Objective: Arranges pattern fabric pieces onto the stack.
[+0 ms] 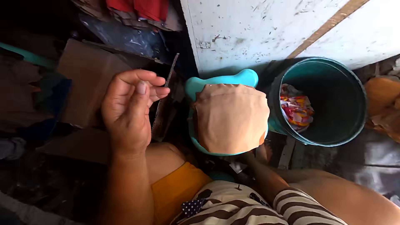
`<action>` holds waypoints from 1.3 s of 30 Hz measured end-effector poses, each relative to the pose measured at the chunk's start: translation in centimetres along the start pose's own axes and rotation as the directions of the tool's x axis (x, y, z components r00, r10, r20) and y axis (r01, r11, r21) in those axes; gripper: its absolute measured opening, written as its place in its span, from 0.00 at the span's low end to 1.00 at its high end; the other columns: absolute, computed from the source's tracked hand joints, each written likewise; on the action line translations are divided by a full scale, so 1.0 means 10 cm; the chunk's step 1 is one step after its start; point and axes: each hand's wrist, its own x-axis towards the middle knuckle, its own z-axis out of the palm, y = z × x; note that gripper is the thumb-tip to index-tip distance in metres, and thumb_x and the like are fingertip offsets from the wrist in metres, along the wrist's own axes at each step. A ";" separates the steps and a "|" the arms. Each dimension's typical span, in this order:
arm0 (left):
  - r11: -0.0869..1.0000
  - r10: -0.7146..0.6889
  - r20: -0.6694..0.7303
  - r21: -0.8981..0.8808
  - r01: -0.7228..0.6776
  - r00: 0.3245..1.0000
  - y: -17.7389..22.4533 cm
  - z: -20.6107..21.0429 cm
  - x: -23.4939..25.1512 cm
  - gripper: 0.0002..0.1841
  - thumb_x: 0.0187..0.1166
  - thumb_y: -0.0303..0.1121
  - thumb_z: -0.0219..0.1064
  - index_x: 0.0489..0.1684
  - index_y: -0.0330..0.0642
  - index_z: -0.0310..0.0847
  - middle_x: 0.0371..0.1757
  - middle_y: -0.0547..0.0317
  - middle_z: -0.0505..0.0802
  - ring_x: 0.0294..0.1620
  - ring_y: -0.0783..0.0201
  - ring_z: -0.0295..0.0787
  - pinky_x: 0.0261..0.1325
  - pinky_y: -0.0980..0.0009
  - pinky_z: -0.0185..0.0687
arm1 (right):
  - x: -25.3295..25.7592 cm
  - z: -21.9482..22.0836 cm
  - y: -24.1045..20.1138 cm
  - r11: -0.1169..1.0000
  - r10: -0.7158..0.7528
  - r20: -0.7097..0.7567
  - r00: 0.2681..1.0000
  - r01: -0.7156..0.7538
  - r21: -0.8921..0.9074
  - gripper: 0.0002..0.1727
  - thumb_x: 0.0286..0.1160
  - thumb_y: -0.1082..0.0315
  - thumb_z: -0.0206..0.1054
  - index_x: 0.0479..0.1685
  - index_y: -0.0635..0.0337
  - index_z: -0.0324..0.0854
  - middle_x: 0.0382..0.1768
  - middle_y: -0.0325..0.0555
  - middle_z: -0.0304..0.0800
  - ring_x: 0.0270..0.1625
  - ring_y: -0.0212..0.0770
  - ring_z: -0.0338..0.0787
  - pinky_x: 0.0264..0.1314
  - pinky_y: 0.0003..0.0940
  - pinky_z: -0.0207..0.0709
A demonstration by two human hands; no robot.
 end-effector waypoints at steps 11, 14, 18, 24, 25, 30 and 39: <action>0.997 0.068 0.054 0.021 -0.070 0.996 -0.02 0.22 0.03 0.12 0.91 0.31 0.51 0.60 0.40 0.78 0.54 0.63 0.92 0.54 0.64 0.92 0.63 0.60 0.90 | 0.21 0.08 0.14 0.961 -0.275 0.148 0.950 0.270 0.056 0.29 0.82 0.61 0.66 0.77 0.71 0.73 0.76 0.71 0.76 0.81 0.68 0.72 0.83 0.68 0.61; 0.996 0.091 0.078 -0.011 -0.091 0.993 0.03 0.30 -0.02 0.11 0.91 0.30 0.51 0.59 0.38 0.78 0.53 0.63 0.91 0.53 0.64 0.92 0.62 0.61 0.90 | -0.02 -0.05 0.04 0.965 -0.207 0.174 0.963 0.171 0.198 0.27 0.86 0.62 0.61 0.77 0.71 0.72 0.71 0.72 0.79 0.75 0.67 0.78 0.78 0.67 0.68; 0.994 0.113 0.116 -0.012 -0.112 0.987 0.05 0.37 -0.09 0.11 0.90 0.30 0.52 0.58 0.37 0.77 0.53 0.62 0.91 0.53 0.64 0.92 0.62 0.62 0.90 | -0.20 -0.15 -0.03 0.986 -0.165 0.224 0.960 0.160 0.041 0.27 0.85 0.60 0.64 0.74 0.74 0.74 0.71 0.73 0.79 0.76 0.67 0.78 0.79 0.66 0.67; 0.993 0.115 0.214 -0.030 -0.111 0.970 0.08 0.50 -0.18 0.12 0.90 0.30 0.53 0.59 0.35 0.79 0.55 0.59 0.91 0.55 0.63 0.92 0.64 0.62 0.89 | -1.24 -0.67 -0.57 0.857 -0.438 0.241 0.866 0.483 -0.179 0.18 0.85 0.65 0.63 0.60 0.74 0.83 0.59 0.71 0.87 0.66 0.69 0.85 0.71 0.70 0.72; 0.994 0.107 0.264 -0.039 -0.100 0.959 0.11 0.58 -0.22 0.12 0.90 0.31 0.53 0.59 0.36 0.79 0.55 0.60 0.91 0.55 0.64 0.91 0.65 0.62 0.89 | -1.47 -0.82 -0.59 0.807 -0.575 0.166 0.801 0.589 -0.049 0.16 0.84 0.67 0.64 0.56 0.73 0.85 0.54 0.68 0.90 0.61 0.64 0.88 0.70 0.66 0.74; 0.995 0.048 0.674 -0.100 0.026 0.737 0.20 0.99 -0.55 0.28 0.89 0.55 0.54 0.67 0.39 0.79 0.56 0.62 0.93 0.56 0.68 0.92 0.62 0.67 0.89 | -2.69 -1.62 -0.63 0.437 -0.862 -0.157 0.483 0.862 0.256 0.08 0.83 0.72 0.62 0.46 0.68 0.84 0.27 0.37 0.82 0.29 0.22 0.76 0.34 0.22 0.72; 0.994 0.025 0.865 -0.075 0.079 0.501 0.38 1.05 -0.84 0.15 0.79 0.49 0.71 0.51 0.49 0.88 0.40 0.77 0.94 0.41 0.86 0.89 0.46 0.84 0.88 | -3.50 -2.18 -0.28 0.233 -0.882 -0.419 0.217 0.972 0.012 0.06 0.81 0.75 0.64 0.43 0.68 0.85 0.23 0.35 0.83 0.26 0.19 0.79 0.29 0.15 0.74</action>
